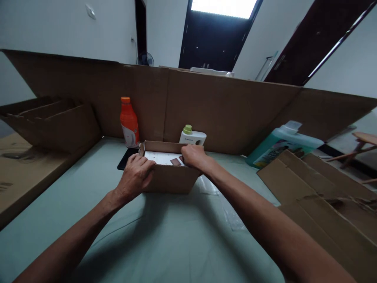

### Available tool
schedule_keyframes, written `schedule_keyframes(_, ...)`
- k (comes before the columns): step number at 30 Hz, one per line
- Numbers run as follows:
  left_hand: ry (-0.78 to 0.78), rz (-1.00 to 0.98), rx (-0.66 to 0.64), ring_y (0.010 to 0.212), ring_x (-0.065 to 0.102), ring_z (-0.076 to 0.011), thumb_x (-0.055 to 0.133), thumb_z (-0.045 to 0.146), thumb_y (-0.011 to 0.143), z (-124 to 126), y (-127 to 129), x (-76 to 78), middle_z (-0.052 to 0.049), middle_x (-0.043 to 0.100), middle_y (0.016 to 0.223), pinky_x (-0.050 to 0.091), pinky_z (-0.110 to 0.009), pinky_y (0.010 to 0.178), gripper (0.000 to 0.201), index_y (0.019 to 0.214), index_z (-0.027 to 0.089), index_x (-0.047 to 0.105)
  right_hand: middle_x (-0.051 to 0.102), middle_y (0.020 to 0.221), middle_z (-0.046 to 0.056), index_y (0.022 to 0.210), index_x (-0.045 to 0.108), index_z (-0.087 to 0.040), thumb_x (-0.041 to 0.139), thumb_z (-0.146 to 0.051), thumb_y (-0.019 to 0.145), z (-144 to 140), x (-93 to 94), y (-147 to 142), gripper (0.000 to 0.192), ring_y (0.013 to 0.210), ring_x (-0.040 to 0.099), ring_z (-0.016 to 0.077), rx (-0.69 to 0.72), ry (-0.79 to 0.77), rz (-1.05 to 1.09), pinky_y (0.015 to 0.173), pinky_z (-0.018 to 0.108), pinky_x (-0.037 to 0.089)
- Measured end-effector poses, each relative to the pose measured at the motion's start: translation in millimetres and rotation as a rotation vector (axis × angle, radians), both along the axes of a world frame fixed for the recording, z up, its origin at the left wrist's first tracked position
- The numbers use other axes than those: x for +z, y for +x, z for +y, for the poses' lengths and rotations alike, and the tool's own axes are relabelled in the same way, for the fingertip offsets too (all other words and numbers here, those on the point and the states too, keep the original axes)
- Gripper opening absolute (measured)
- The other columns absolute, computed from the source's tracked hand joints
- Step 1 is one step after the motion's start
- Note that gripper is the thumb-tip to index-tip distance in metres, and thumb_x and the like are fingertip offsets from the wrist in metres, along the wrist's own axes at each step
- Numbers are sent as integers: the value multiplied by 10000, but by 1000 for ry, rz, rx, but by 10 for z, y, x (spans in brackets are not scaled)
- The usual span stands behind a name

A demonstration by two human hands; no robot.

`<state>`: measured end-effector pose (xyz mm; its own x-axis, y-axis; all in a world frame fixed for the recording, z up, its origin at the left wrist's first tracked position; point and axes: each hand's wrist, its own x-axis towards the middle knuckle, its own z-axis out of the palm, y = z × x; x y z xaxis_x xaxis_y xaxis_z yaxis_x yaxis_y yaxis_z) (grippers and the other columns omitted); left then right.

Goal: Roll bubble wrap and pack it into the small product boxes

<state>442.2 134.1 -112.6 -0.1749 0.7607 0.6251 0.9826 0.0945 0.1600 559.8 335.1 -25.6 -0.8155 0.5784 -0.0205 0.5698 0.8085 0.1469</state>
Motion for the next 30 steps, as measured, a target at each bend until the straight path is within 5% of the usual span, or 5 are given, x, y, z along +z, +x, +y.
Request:
schedule_keyframes(7,-29,11,28,943,569,-252,547,146,877,21,26,40,-73,658,912,382,-468,1071,149,971,197,651,765,815,71,890,770,-213,660,-189,751,283,-114,144,178,704,690,222,45,-92,58,559,271,452)
schedule_keyframes(16,4,45,11,940,586,-269,537,148,883,23,6,10,-80,662,916,418,-514,1036,190,1023,194,657,760,822,77,825,779,-224,726,-204,740,162,-125,82,102,797,697,254,-40,-136,139,636,295,460)
schedule_keyframes(22,249,-138,25,1379,424,-325,595,219,901,-290,54,-183,-161,481,1455,364,-544,1145,618,1484,219,390,761,1067,100,1049,743,-204,527,-321,928,-69,79,805,274,932,692,262,-65,-55,479,771,338,485)
schedule_keyframes(26,172,-580,92,1403,441,-333,624,344,900,-553,-78,-574,-151,425,1533,417,-579,1107,753,1559,285,266,755,954,93,1043,715,-202,581,-433,874,-98,-422,1320,316,784,693,237,-93,-221,840,665,339,527)
schedule_keyframes(30,88,-956,36,1421,428,-362,671,366,846,-410,-168,-775,-178,399,1570,503,-559,1012,839,1568,266,256,718,1165,132,1255,594,-185,714,-431,735,-57,-1088,1091,588,950,700,270,-63,-610,852,636,327,563)
